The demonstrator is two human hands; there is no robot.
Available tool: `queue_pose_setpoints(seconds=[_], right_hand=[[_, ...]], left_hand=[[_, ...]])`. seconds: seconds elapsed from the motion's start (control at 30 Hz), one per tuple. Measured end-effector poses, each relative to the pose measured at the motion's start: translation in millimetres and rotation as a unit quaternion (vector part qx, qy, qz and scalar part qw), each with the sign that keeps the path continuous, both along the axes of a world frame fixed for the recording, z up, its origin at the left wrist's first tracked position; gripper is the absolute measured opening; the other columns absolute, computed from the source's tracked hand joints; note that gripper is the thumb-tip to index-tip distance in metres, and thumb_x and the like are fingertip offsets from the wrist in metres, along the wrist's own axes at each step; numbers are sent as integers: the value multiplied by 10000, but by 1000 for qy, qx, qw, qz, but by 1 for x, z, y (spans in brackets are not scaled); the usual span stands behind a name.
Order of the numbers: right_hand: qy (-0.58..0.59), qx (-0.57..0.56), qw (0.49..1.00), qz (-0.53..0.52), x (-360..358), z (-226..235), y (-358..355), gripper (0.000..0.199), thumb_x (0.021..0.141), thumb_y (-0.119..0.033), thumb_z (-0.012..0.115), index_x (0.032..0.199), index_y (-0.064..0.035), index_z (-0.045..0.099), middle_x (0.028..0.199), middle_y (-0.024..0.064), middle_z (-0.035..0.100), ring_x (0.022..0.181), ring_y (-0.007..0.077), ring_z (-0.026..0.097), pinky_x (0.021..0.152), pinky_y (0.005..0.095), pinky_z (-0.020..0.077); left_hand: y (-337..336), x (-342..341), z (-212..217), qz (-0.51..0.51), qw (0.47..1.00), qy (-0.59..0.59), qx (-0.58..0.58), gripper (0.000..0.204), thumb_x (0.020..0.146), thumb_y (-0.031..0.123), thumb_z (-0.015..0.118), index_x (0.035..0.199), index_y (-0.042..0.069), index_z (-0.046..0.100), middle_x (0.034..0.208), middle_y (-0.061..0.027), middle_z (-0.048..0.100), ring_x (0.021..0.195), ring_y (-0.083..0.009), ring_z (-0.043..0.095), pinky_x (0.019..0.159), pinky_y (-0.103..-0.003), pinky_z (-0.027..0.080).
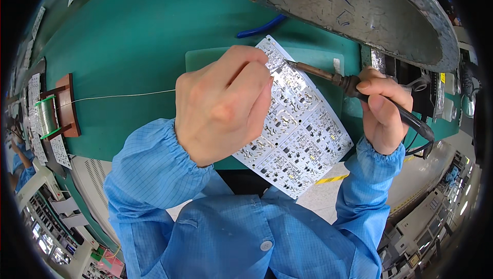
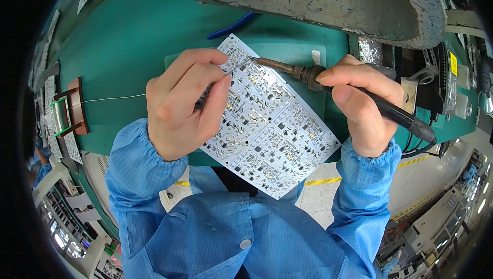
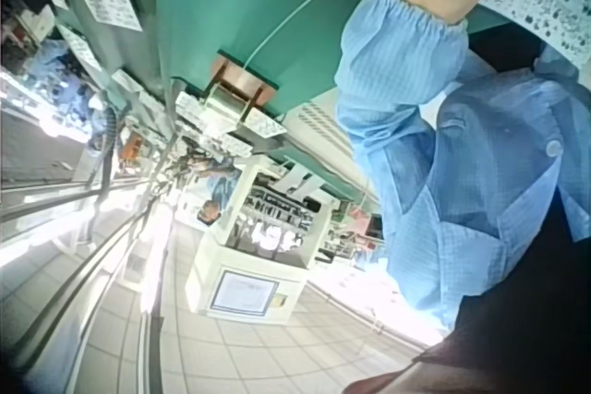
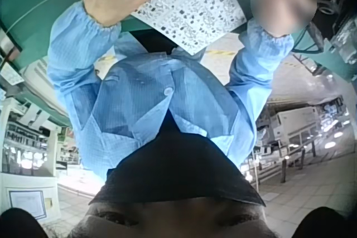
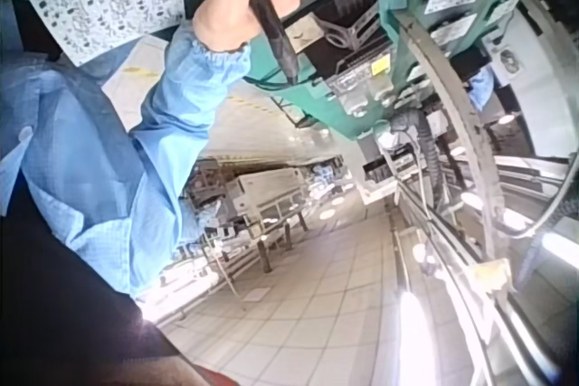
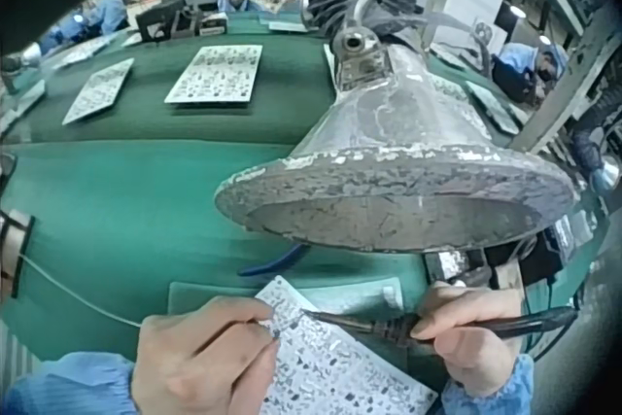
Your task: Soldering components onto a printed circuit board at a manual assembly station.
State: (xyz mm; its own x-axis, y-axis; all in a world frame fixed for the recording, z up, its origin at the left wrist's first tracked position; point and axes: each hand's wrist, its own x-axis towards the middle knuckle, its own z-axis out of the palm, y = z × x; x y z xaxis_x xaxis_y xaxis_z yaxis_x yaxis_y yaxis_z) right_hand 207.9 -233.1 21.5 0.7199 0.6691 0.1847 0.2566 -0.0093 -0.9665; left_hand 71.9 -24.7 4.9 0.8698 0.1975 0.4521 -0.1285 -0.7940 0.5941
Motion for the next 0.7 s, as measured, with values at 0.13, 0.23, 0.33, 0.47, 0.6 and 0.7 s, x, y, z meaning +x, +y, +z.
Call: queue_pose_setpoints(seconds=[0.13,0.23,0.33,0.47,0.6,0.7], right_hand=[[-3,10,1000,3,-1,-2,0,277,719,-150,562,845,73,667,758,154,639,642,175,486,568,295,362],[-9,19,1000,8,1,-3,-1,281,720,-154,559,845,75,666,753,154,636,642,176,483,571,298,359],[3,1,1000,0,-1,-1,-1,289,718,-160,559,846,75,666,745,154,630,645,177,483,575,301,359],[-14,18,1000,14,2,-2,-3,295,718,-169,559,846,75,665,740,153,624,647,179,484,575,303,359],[-5,11,1000,15,2,-2,-3,293,721,-173,557,844,70,666,745,154,625,652,187,494,584,307,365],[-19,17,999,21,2,-4,-3,285,723,-165,557,848,67,666,759,160,633,658,194,505,599,313,378]], left_hand=[[0,0,0,3,1000,-1,-5,119,697,-74,665,757,4,599,882,-104,645,556,-181,590,464,-257,444],[-1,0,0,2,1000,3,-5,117,700,-70,668,762,5,604,889,-105,644,561,-183,590,467,-259,446],[0,0,-1,1,1000,3,-6,118,700,-66,671,769,5,608,896,-106,642,568,-186,592,472,-261,449],[-1,0,0,-2,1000,3,-6,115,703,-62,673,775,3,611,899,-106,642,578,-189,596,479,-261,454],[0,0,1,0,1000,8,-12,114,705,-61,672,781,3,616,899,-107,641,581,-193,597,484,-262,457],[-1,0,1,0,1000,13,-16,111,706,-58,672,779,4,617,899,-106,641,582,-191,596,486,-263,458]])
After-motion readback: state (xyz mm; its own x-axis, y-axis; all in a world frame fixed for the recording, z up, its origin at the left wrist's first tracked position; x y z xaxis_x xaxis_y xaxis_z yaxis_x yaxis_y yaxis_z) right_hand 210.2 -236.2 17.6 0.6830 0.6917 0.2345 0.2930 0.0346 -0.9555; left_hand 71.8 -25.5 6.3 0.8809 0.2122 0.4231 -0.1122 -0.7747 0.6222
